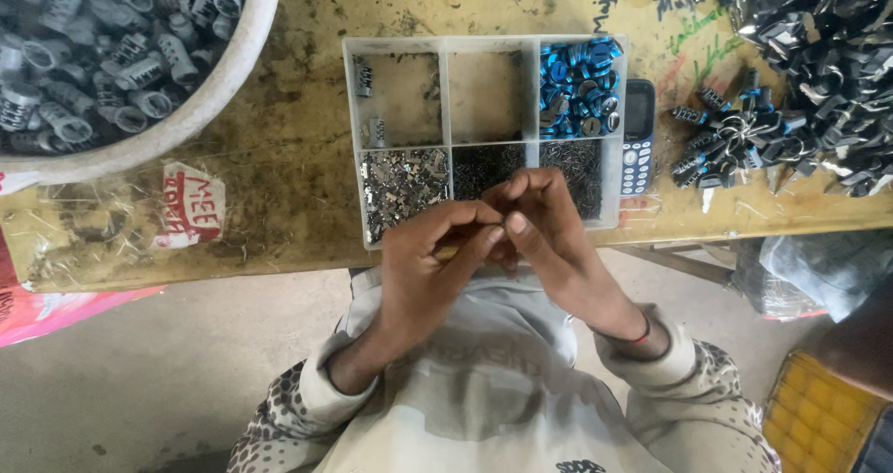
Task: The person sits at a workbench assembling small electrical connectors by hand. They pick metal connector bodies and blue plastic caps from a compartment organizer box, press the parts together between their fingers, and place the finished assemblies on the table beside the box, repeating the cycle throughout the clip.
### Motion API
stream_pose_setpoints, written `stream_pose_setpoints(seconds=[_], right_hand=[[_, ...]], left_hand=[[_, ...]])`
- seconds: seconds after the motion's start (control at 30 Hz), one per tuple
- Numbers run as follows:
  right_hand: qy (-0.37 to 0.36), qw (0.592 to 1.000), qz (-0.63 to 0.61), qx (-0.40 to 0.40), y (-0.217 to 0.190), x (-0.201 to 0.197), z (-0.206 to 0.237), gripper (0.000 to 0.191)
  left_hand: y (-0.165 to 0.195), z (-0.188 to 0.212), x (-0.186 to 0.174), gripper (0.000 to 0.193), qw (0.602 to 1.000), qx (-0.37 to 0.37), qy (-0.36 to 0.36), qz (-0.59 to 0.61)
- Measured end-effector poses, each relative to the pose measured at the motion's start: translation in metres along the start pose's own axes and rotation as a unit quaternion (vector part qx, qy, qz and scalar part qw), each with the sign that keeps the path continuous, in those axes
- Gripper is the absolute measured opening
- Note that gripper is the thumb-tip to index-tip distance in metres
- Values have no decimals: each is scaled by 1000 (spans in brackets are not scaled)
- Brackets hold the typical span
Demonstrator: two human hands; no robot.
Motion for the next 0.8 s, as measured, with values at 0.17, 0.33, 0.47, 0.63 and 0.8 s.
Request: stream_pose_setpoints(seconds=[0.17, 0.33, 0.47, 0.63, 0.8], right_hand=[[-4, 1000, 18, 0, -35, -3, -12, 30], [21, 769, 637, -51, -78, -43, -10, 20], [22, 712, 702, -10, -58, -62, -6, 10], [106, 774, 624, -32, -65, -66, 2, 10], [172, 786, 588, -77, -74, -66, 8, 11]], left_hand=[[13, -3, 5, 8, 995, 50, -21, -79], [6, -4, 9, 10, 998, -2, -57, 10], [-1, -7, 15, 9, 996, -18, -71, 51], [-2, -7, 15, 7, 994, -26, -71, 75], [-2, -7, 14, 7, 994, -35, -82, 60]])
Point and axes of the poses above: each hand's wrist, its own z-axis away from the middle knuckle, its own x-axis out of the palm, y = z × x, the point moved 9 cm from there along -z, towards the middle knuckle, and after that the axes turned 7 degrees about z, right-handed, at the moved point
